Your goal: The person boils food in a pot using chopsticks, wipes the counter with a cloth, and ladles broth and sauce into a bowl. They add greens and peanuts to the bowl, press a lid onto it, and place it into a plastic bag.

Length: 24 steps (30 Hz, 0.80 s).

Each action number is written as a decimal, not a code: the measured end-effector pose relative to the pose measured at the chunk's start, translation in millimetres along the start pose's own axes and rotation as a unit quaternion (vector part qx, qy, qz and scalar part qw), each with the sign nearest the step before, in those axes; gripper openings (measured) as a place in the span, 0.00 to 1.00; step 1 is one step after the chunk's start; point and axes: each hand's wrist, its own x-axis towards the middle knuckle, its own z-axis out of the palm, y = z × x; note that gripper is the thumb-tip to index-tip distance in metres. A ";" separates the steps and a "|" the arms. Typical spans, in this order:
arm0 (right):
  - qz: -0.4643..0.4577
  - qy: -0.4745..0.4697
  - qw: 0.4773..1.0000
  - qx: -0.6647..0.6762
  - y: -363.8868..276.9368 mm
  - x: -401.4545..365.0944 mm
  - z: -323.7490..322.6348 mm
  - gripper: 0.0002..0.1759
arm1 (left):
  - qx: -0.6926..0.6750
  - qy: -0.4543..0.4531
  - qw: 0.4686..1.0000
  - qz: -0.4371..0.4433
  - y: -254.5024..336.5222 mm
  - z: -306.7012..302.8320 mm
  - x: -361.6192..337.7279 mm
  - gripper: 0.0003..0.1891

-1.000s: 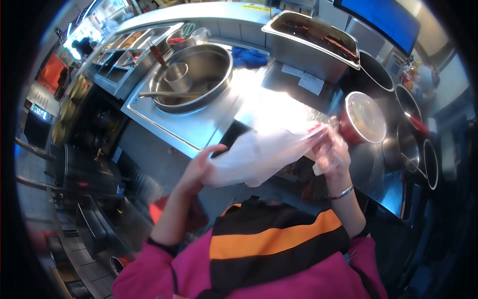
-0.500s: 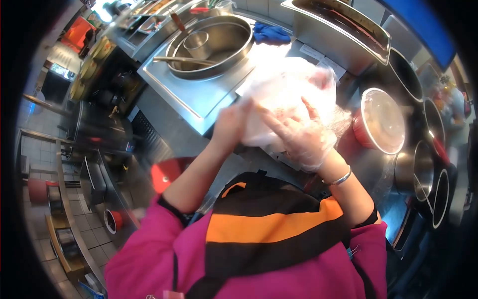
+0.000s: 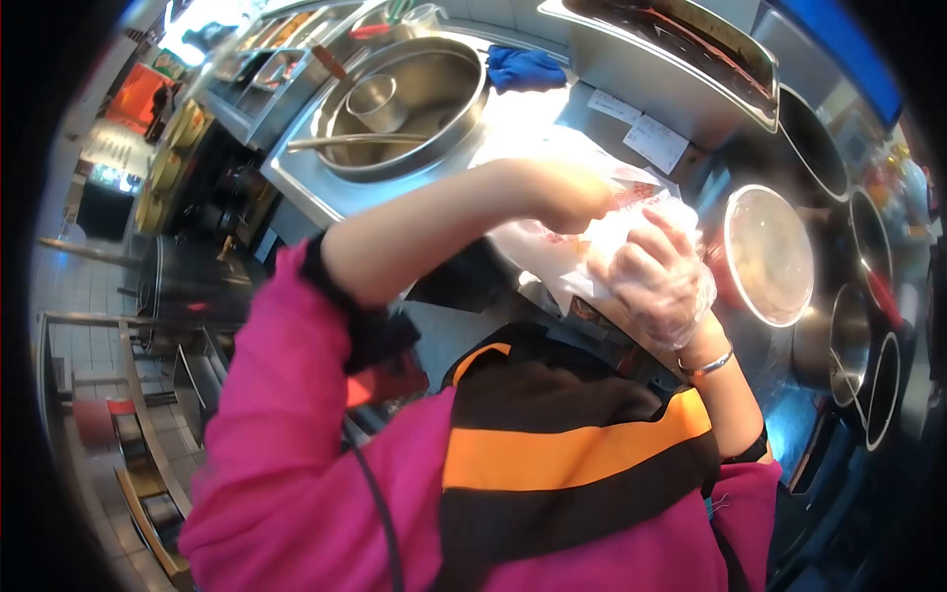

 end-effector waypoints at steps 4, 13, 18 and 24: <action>0.011 -0.062 0.994 0.092 -1.4 -19.6 -9.3 0.11 | 0.175 -0.079 0.979 -0.062 -23.6 17.1 64.5 0.29; 0.326 -0.095 0.938 0.068 -12.6 -26.9 -39.8 0.16 | 0.119 -0.016 0.992 -0.035 -26.7 -7.6 44.7 0.13; 0.368 0.058 0.918 0.137 -21.7 -27.5 -40.4 0.13 | -0.087 0.078 0.991 0.067 -11.5 -20.5 32.3 0.12; 0.588 0.479 0.536 0.371 -48.8 -13.6 -22.6 0.20 | -0.099 0.098 0.987 0.079 -36.4 -22.1 37.9 0.12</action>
